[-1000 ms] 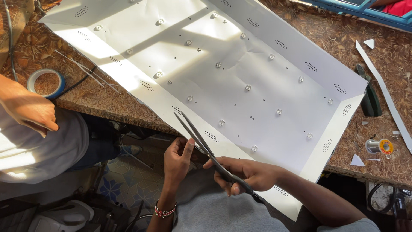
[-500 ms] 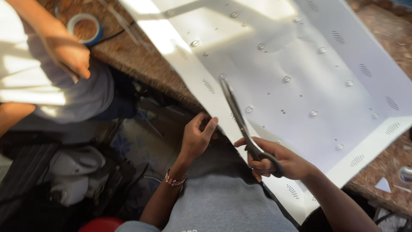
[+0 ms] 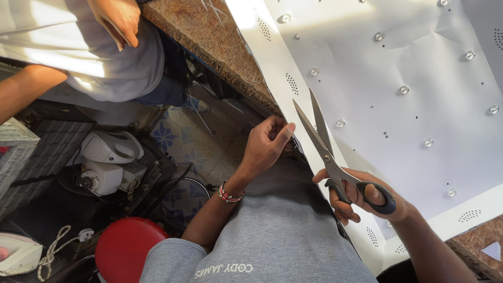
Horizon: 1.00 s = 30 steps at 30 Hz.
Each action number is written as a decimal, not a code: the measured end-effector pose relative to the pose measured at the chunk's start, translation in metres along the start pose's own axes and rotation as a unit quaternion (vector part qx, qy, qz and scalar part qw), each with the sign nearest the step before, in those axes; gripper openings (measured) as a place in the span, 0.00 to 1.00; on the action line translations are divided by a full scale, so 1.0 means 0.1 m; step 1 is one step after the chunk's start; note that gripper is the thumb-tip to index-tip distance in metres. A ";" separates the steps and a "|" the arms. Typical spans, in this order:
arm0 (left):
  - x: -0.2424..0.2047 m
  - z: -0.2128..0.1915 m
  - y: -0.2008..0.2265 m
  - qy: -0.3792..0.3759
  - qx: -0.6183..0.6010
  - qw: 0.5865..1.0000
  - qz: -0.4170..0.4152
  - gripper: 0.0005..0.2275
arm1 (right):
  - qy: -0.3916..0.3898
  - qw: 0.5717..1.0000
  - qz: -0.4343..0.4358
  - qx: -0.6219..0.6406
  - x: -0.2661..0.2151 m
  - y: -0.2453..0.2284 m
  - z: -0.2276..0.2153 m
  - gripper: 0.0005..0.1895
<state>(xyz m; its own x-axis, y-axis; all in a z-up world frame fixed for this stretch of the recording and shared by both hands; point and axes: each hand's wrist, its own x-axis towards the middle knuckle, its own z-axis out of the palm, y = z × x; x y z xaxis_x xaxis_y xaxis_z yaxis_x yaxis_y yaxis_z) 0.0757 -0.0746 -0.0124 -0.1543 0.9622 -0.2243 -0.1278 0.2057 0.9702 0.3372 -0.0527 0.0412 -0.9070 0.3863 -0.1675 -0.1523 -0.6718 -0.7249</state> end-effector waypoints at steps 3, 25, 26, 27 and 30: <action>0.04 -0.03 0.02 0.017 -0.008 1.000 -0.022 0.15 | 0.002 1.000 0.006 -0.007 0.05 -0.08 0.07 0.55; 0.59 -0.61 0.70 0.073 0.242 0.962 0.107 0.16 | -0.039 0.997 0.032 -0.057 0.21 -0.05 0.07 0.54; 0.61 -0.62 0.69 0.080 0.258 0.958 0.101 0.15 | -0.040 0.997 0.035 -0.053 0.22 -0.05 0.07 0.54; 0.63 -0.63 0.67 0.086 0.274 0.953 0.094 0.15 | -0.041 0.997 0.038 -0.048 0.24 -0.04 0.07 0.55; 0.61 -0.59 0.71 0.073 0.280 0.955 0.069 0.16 | -0.049 0.997 0.042 -0.031 0.28 -0.03 0.03 0.55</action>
<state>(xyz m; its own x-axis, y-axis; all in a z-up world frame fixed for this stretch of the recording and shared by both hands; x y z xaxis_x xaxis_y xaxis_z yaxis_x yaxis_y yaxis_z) -0.0008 -0.0117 0.0369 -0.2719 0.9604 -0.0610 0.4417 0.1809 0.8788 0.3113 -0.0412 0.0407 -0.9501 0.2649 -0.1650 -0.0530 -0.6579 -0.7512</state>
